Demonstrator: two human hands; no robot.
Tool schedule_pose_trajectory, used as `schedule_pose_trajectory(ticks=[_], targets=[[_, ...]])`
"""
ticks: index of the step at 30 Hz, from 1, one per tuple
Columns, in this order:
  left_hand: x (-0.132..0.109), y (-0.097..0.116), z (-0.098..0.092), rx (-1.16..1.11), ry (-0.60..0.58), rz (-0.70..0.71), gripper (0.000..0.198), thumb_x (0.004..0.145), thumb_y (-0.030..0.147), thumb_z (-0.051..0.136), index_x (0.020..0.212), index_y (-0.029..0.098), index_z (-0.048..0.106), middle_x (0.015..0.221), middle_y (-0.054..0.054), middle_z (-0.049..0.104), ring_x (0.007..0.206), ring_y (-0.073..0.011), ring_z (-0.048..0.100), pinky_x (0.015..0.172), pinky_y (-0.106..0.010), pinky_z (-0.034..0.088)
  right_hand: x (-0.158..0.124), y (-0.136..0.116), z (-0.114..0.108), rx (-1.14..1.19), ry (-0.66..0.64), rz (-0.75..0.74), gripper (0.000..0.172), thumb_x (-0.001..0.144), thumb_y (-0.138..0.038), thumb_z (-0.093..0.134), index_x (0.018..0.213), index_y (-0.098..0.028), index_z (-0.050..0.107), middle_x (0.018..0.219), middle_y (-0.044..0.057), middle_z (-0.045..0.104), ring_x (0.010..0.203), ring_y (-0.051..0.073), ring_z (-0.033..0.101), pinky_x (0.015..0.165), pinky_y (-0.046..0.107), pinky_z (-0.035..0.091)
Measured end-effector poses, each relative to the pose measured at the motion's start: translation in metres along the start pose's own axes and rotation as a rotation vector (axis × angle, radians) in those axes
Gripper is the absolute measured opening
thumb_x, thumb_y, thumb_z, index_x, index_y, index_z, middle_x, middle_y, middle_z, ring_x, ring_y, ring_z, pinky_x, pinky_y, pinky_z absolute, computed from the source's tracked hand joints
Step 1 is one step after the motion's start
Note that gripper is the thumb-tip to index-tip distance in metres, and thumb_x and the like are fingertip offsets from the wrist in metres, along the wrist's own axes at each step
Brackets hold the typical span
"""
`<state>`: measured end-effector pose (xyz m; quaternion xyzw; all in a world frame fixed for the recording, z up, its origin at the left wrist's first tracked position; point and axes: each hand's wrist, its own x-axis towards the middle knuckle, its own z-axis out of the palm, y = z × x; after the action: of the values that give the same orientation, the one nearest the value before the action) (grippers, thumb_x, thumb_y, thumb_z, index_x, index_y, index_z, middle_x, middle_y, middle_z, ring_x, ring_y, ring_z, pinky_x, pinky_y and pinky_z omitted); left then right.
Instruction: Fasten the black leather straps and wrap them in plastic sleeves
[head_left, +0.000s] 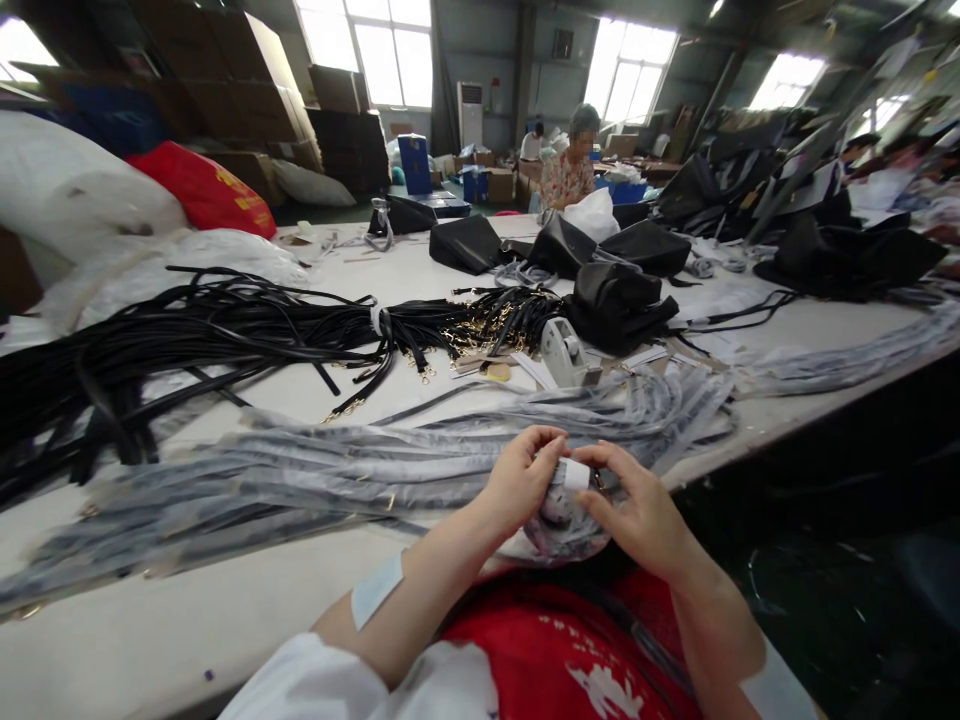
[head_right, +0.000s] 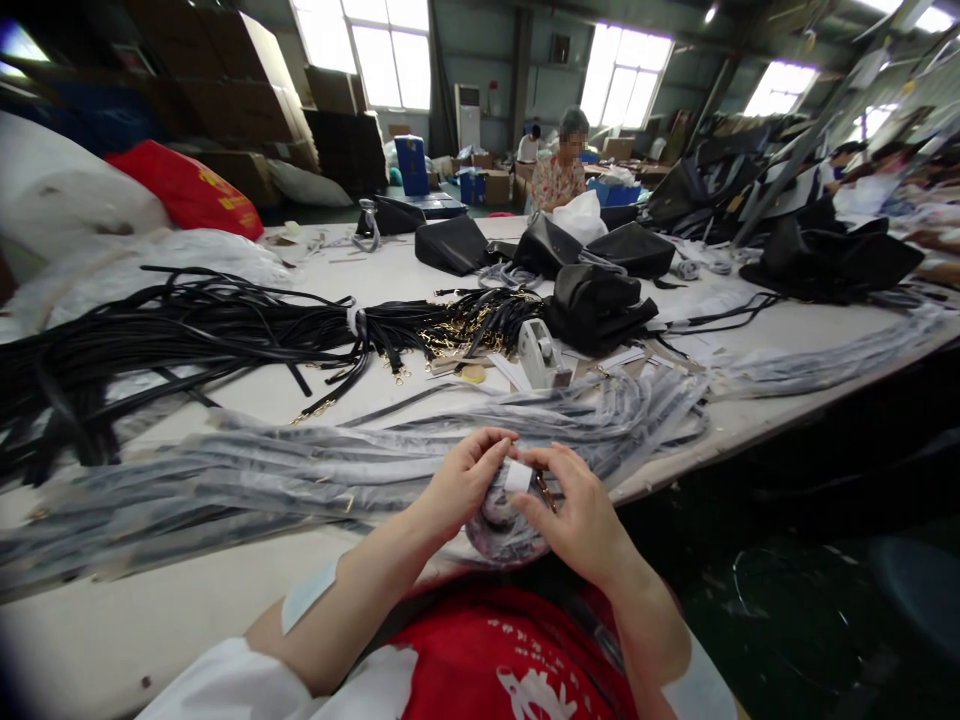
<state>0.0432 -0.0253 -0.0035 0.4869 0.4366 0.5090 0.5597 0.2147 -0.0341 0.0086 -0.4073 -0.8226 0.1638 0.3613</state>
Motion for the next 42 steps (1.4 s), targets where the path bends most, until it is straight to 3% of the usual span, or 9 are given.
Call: schedule_pose_trajectory(ticks=[4, 9, 14, 22, 29, 32, 38, 40, 42], targets=[[-0.001, 0.001, -0.002, 0.042, 0.008, 0.048, 0.031, 0.089, 0.04, 0.056, 0.105, 0.015, 0.06, 0.093, -0.006, 0.069, 0.076, -0.0135, 0.061, 0.069, -0.024, 0.048, 0.0, -0.005, 0.001, 0.072, -0.037, 0.078, 0.024, 0.086, -0.038, 0.063, 0.103, -0.021, 0.065, 0.103, 0.007, 0.072, 0.099, 0.026, 0.066, 0.098, 0.044, 0.047], [-0.005, 0.002, -0.002, 0.181, 0.0, 0.135, 0.03, 0.093, 0.039, 0.05, 0.108, 0.015, 0.061, 0.095, -0.006, 0.07, 0.067, -0.0114, 0.059, 0.061, -0.022, 0.047, 0.001, -0.006, 0.007, 0.675, -0.224, 0.498, 0.034, 0.09, -0.05, 0.058, 0.088, -0.017, 0.063, 0.068, 0.001, 0.066, 0.057, 0.015, 0.059, 0.052, 0.025, 0.047], [-0.007, 0.003, -0.005, 0.273, -0.006, 0.178, 0.029, 0.095, 0.036, 0.046, 0.108, 0.016, 0.062, 0.096, -0.007, 0.07, 0.069, -0.0122, 0.061, 0.062, -0.022, 0.048, 0.001, -0.007, 0.017, 1.013, -0.222, 0.654, 0.038, 0.087, -0.054, 0.061, 0.08, -0.017, 0.059, 0.055, -0.002, 0.06, 0.042, 0.01, 0.046, 0.043, 0.021, 0.038], [-0.005, 0.007, -0.012, 0.265, -0.016, 0.127, 0.03, 0.082, 0.035, 0.065, 0.103, 0.014, 0.064, 0.093, -0.006, 0.069, 0.068, -0.0123, 0.061, 0.061, -0.022, 0.048, 0.002, -0.005, 0.021, 0.937, -0.168, 0.5, 0.045, 0.096, -0.056, 0.044, 0.094, -0.016, 0.065, 0.069, 0.002, 0.063, 0.065, 0.016, 0.059, 0.062, 0.027, 0.047], [0.001, -0.003, -0.025, 0.363, -0.05, 0.162, 0.031, 0.087, 0.04, 0.058, 0.103, 0.015, 0.065, 0.098, -0.008, 0.07, 0.083, -0.0171, 0.063, 0.075, -0.028, 0.05, -0.001, -0.003, 0.01, 0.606, -0.322, 0.338, 0.037, 0.084, -0.036, 0.069, 0.116, -0.019, 0.061, 0.104, 0.006, 0.069, 0.096, 0.024, 0.065, 0.085, 0.034, 0.052], [0.011, -0.015, -0.043, 0.542, -0.03, 0.176, 0.034, 0.093, 0.042, 0.046, 0.104, 0.016, 0.066, 0.103, -0.009, 0.069, 0.095, -0.0209, 0.062, 0.085, -0.033, 0.047, -0.004, 0.011, 0.0, 0.528, -0.25, 0.429, 0.038, 0.087, -0.039, 0.064, 0.118, -0.018, 0.059, 0.104, 0.008, 0.069, 0.096, 0.026, 0.065, 0.085, 0.038, 0.053], [0.039, -0.054, -0.078, 0.739, -0.04, 0.106, 0.037, 0.094, 0.042, 0.039, 0.091, 0.017, 0.066, 0.093, -0.008, 0.07, 0.089, -0.0216, 0.062, 0.081, -0.031, 0.044, 0.0, 0.044, -0.035, 0.547, 0.092, 0.554, 0.046, 0.085, -0.045, 0.065, 0.121, -0.02, 0.053, 0.105, 0.008, 0.07, 0.096, 0.027, 0.066, 0.081, 0.037, 0.054], [0.045, -0.067, -0.082, 0.754, -0.028, 0.105, 0.037, 0.094, 0.041, 0.037, 0.085, 0.017, 0.064, 0.086, -0.007, 0.069, 0.084, -0.0208, 0.061, 0.077, -0.03, 0.044, 0.002, 0.043, -0.04, 0.494, -0.018, 0.549, 0.039, 0.083, -0.037, 0.066, 0.117, -0.02, 0.057, 0.1, 0.006, 0.07, 0.09, 0.025, 0.065, 0.076, 0.034, 0.053], [0.047, -0.078, -0.084, 0.763, -0.023, 0.101, 0.038, 0.095, 0.041, 0.036, 0.079, 0.018, 0.062, 0.081, -0.006, 0.068, 0.079, -0.0202, 0.06, 0.073, -0.029, 0.043, 0.002, 0.037, -0.037, 0.41, -0.253, 0.541, 0.028, 0.078, -0.023, 0.065, 0.105, -0.019, 0.064, 0.09, 0.002, 0.069, 0.083, 0.021, 0.064, 0.07, 0.028, 0.05]])
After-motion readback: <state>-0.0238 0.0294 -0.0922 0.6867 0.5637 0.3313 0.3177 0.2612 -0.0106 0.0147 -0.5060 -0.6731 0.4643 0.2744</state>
